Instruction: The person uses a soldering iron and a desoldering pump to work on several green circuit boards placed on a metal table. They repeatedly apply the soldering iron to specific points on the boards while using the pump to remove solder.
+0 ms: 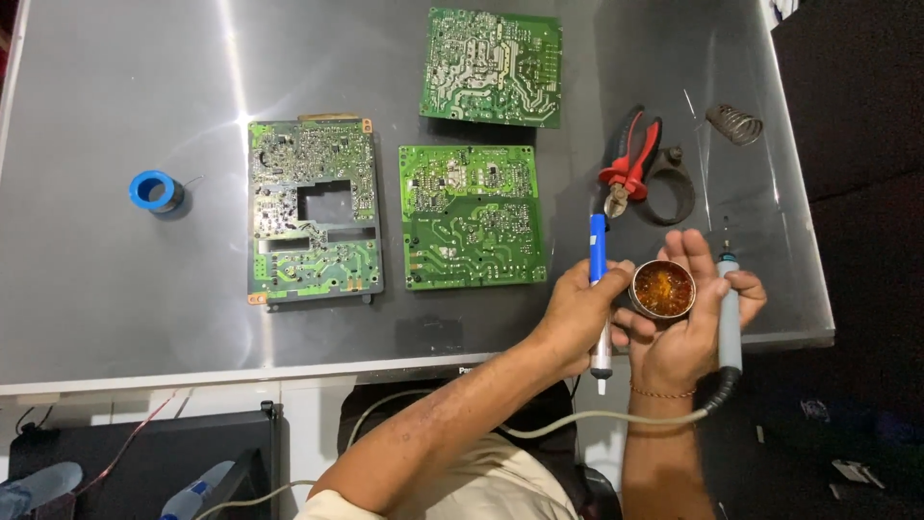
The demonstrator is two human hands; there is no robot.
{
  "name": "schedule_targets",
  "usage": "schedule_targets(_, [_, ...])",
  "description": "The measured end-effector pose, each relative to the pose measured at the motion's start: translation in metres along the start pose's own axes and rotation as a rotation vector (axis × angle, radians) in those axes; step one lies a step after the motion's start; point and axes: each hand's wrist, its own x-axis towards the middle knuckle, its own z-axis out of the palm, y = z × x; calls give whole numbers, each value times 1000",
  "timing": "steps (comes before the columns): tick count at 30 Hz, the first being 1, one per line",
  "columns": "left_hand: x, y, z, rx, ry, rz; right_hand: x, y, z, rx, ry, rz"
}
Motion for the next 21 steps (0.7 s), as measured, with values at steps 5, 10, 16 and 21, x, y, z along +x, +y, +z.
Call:
schedule_targets(5, [-1, -1, -2, -33, -17, 4, -5, 1, -4, -5, -105, -42])
schedule_targets(10, [7, -16, -9, -8, -3, 151, 5, 21, -23, 0, -343, -137])
schedule_targets(16, [3, -10, -10, -57, 42, 117, 5, -5, -17, -102, -437, -63])
schedule_targets(21, [-1, -5, -11, -5, 30, 165, 6, -8, -20, -162, -454, -94])
